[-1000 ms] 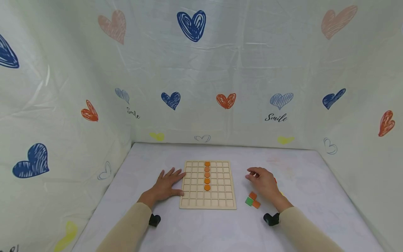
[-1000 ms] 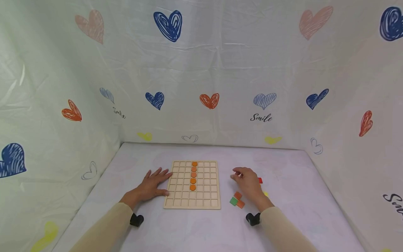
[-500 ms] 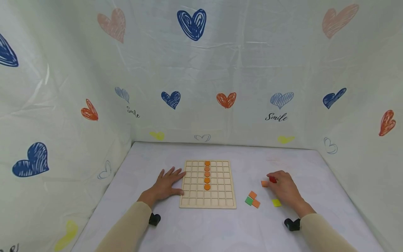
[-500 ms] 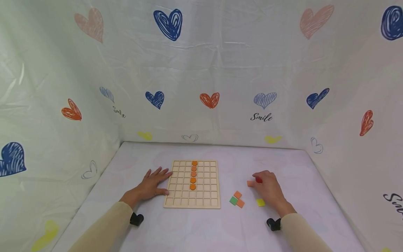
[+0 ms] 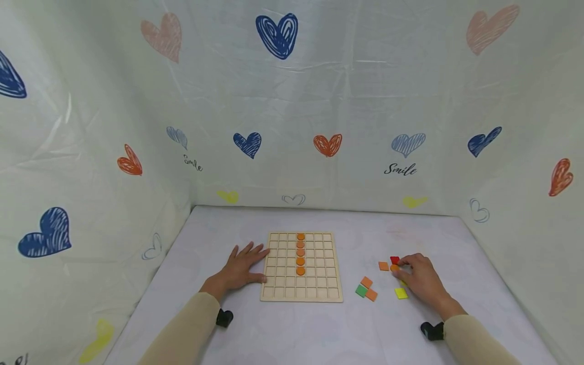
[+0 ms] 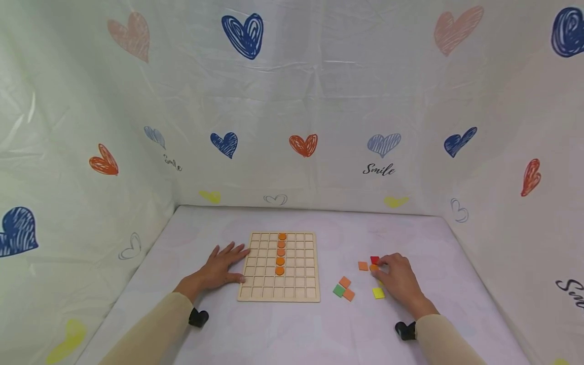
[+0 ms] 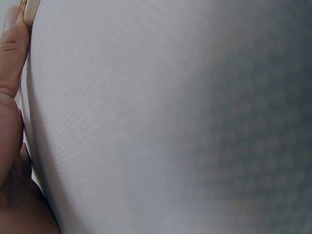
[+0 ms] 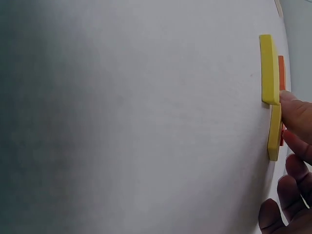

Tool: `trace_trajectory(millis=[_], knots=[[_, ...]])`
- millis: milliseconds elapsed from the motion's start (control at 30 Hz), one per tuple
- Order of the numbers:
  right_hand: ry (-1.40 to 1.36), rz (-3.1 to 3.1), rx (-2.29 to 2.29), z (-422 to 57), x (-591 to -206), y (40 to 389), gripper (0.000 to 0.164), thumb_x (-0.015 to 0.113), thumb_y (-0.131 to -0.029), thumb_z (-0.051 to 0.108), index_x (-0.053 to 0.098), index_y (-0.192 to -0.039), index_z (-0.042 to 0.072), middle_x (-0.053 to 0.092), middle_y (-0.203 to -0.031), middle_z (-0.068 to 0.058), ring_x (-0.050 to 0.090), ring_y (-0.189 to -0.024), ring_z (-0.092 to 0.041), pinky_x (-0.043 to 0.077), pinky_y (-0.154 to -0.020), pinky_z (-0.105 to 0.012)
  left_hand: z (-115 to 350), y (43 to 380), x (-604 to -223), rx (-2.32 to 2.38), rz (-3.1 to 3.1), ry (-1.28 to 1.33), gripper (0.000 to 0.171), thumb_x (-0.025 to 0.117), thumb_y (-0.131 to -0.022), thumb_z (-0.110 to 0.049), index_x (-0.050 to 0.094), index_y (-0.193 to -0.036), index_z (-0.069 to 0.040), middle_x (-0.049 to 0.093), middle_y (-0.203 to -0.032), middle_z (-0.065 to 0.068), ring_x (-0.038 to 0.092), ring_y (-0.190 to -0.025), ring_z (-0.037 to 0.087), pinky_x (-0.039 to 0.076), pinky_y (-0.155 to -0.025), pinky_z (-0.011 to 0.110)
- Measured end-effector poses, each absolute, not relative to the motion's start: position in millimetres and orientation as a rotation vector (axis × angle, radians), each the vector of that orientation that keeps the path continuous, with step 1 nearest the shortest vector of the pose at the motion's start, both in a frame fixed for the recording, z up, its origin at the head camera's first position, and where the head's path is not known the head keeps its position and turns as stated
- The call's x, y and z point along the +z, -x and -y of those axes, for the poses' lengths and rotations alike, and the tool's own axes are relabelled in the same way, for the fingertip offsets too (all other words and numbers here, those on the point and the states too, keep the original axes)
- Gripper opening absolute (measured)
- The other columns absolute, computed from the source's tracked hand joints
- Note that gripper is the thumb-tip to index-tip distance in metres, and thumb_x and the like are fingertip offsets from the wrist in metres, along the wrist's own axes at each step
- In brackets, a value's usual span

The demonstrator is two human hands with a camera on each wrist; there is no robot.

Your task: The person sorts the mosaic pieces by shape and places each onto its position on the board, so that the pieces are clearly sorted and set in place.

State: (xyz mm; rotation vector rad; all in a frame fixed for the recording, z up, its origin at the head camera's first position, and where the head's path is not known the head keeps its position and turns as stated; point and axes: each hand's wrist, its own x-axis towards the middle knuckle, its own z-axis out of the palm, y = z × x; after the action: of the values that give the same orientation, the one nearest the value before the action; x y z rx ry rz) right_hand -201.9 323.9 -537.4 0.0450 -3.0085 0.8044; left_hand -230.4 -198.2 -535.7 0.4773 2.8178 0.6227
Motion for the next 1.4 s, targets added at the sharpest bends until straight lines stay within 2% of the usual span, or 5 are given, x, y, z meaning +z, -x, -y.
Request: trace_trajectory(millis=[467,700,900,1200,1400], knots=[[-0.022,3.025,0.783,-334,-539,208,0.033,0.072,-0.098,0.015,0.071,-0.125,-0.005,0.062,-0.123,-0.026,0.057,-0.110,-0.041,0.055,-0.096,-0.061,198,231,-537,0.616,-2.813,-0.468,0.091,0.079,-0.086,-0.058,0.044,-0.163,-0.024,0.036,-0.172,0.009,0.017,-0.164,0.037,0.001,-0.131,0.066],[0.029,3.037,0.839,-336,-540,211,0.041,0.076,-0.096,0.024,0.069,-0.125,-0.004,0.062,-0.118,-0.024,0.055,-0.101,-0.034,0.054,-0.088,-0.051,198,231,-535,0.609,-2.816,-0.471,0.090,0.080,-0.086,-0.057,0.045,-0.162,-0.024,0.036,-0.171,0.009,0.017,-0.164,0.037,0.002,-0.131,0.067],[0.075,3.038,0.862,-335,-541,214,0.037,0.076,-0.096,0.021,0.070,-0.121,-0.006,0.063,-0.113,-0.023,0.056,-0.096,-0.033,0.055,-0.084,-0.048,198,232,-537,0.608,-2.812,-0.466,0.090,0.080,-0.086,-0.057,0.043,-0.163,-0.025,0.035,-0.172,0.008,0.016,-0.164,0.036,0.000,-0.131,0.066],[0.111,3.001,0.946,-333,-536,211,0.042,0.074,-0.100,0.030,0.066,-0.129,0.000,0.067,-0.110,-0.017,0.057,-0.095,-0.028,0.050,-0.075,-0.032,199,231,-538,0.602,-2.820,-0.471,0.091,0.080,-0.085,-0.058,0.044,-0.162,-0.024,0.037,-0.171,0.008,0.018,-0.163,0.038,0.003,-0.131,0.067],[0.113,2.938,1.012,-328,-532,207,0.040,0.073,-0.101,0.028,0.068,-0.133,0.004,0.072,-0.116,-0.020,0.063,-0.100,-0.032,0.058,-0.084,-0.041,198,231,-537,0.609,-2.811,-0.456,0.090,0.080,-0.086,-0.057,0.045,-0.162,-0.025,0.035,-0.172,0.008,0.015,-0.164,0.036,0.000,-0.131,0.065]])
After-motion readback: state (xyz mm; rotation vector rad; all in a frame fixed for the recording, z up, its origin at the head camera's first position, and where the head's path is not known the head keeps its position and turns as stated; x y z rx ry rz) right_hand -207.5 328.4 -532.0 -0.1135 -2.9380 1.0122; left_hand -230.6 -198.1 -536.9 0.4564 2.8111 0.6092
